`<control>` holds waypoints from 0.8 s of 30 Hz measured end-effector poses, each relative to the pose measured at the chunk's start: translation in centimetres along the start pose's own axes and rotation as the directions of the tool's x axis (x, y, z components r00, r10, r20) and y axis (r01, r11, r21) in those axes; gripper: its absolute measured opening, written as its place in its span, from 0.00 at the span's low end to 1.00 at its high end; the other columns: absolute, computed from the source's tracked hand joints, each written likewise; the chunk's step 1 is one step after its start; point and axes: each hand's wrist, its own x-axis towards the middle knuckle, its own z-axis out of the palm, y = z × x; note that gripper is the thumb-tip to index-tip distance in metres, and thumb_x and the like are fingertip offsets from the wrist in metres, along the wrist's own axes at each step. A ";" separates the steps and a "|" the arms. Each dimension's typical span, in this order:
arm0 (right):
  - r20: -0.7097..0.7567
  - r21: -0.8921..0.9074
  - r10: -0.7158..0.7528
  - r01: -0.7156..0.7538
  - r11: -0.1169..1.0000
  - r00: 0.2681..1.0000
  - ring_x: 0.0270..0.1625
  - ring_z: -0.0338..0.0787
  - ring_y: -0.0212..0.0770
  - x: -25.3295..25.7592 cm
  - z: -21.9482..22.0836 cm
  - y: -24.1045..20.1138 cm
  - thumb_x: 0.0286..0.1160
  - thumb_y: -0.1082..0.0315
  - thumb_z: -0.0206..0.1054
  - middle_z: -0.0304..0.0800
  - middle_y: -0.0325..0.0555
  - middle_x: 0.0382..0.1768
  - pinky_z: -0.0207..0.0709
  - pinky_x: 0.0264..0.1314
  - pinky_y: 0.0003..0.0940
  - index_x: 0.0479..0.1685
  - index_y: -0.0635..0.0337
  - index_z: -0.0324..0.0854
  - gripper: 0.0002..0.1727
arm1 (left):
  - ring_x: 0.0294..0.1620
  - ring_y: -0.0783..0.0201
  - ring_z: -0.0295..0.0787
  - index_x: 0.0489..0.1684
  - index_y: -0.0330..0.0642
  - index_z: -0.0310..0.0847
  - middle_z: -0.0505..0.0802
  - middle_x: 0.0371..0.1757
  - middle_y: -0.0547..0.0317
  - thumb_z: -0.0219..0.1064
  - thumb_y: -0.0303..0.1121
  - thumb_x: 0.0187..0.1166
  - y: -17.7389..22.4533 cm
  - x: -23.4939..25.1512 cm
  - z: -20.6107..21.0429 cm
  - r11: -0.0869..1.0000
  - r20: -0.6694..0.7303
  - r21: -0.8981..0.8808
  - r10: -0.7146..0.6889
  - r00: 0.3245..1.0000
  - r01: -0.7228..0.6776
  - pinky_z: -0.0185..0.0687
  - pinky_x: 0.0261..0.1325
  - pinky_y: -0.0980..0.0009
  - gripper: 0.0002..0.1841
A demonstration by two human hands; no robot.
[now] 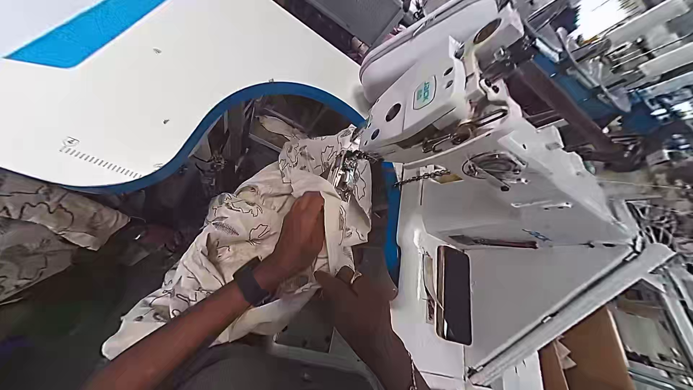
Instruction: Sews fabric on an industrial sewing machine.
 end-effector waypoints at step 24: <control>-0.244 0.107 0.436 -0.423 0.900 0.866 0.35 0.91 0.36 3.6 0.4 10.5 0.71 0.67 0.70 0.94 0.53 0.32 0.81 0.42 0.30 0.34 0.68 0.91 0.11 | 0.38 0.46 0.92 0.72 0.37 0.80 0.91 0.50 0.43 0.56 0.40 0.89 1.6 2.2 0.8 0.944 0.044 0.320 -0.102 0.994 0.083 0.85 0.36 0.47 0.21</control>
